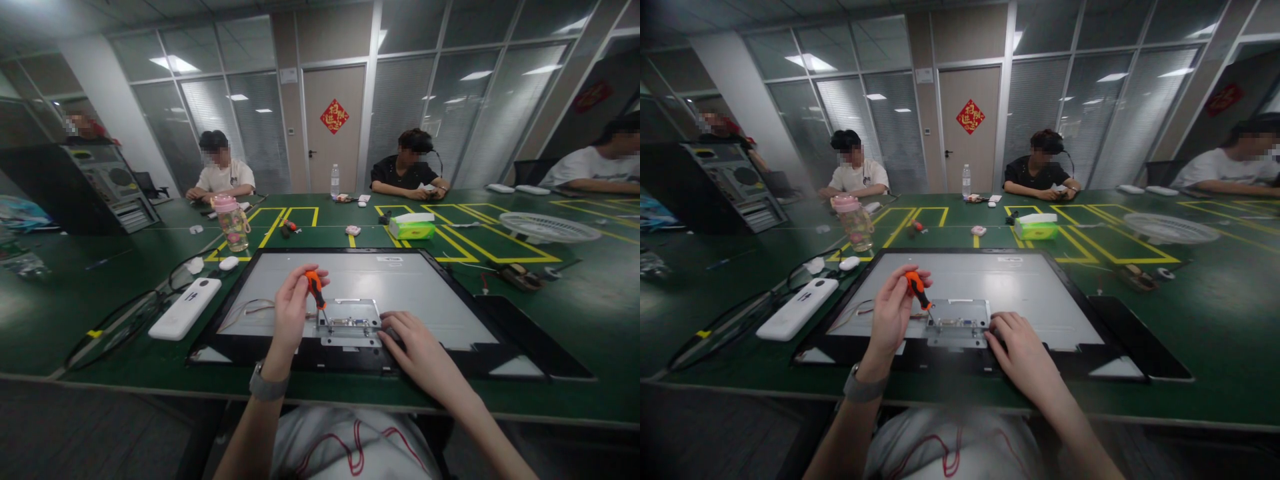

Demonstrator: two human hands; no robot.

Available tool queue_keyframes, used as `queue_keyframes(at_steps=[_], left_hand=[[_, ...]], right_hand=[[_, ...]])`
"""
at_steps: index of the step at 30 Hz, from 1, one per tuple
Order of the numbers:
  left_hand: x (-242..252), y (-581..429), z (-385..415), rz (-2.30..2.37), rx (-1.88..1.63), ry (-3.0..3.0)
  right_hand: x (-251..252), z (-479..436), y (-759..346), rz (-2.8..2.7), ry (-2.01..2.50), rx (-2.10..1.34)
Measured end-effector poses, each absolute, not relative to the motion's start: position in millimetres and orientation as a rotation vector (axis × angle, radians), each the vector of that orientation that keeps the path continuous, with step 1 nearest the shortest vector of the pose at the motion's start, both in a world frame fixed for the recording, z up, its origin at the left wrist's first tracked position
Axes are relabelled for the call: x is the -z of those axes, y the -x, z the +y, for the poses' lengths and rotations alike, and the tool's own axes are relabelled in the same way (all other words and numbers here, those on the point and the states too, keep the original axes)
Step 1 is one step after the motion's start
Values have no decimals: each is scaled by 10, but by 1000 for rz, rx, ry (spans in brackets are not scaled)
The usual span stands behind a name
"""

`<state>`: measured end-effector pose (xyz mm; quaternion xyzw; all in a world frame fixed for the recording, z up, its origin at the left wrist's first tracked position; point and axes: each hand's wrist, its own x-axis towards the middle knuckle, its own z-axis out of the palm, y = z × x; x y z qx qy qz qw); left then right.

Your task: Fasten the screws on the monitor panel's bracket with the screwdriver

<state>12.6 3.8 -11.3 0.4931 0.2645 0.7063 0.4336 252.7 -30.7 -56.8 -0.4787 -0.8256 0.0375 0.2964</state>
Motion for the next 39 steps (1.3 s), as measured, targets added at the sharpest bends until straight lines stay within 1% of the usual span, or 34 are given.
queue_keyframes(at_steps=[6,12,18,23,29,33,37,39], left_hand=[[107,-127,51,763,-1908,-1275],[90,-135,37,674,-1777,-1209],[126,-112,46,708,-1902,-1262],[49,-143,8,616,-1814,-1125],[28,-155,13,644,-1868,-1109],[26,-149,1,583,-1792,-1110],[92,-136,13,654,-1737,-1195],[128,-129,28,704,-1795,-1229]], right_hand=[[564,-310,-2519,-2207,1281,-105],[565,-312,-2519,-2213,1282,-113],[560,-316,-2515,-2201,1273,-118],[554,-322,-2519,-2192,1264,-114],[574,-316,-2527,-2191,1262,-111],[578,-313,-2525,-2195,1271,-115],[567,-312,-2520,-2196,1269,-122],[561,-313,-2518,-2192,1264,-114]])
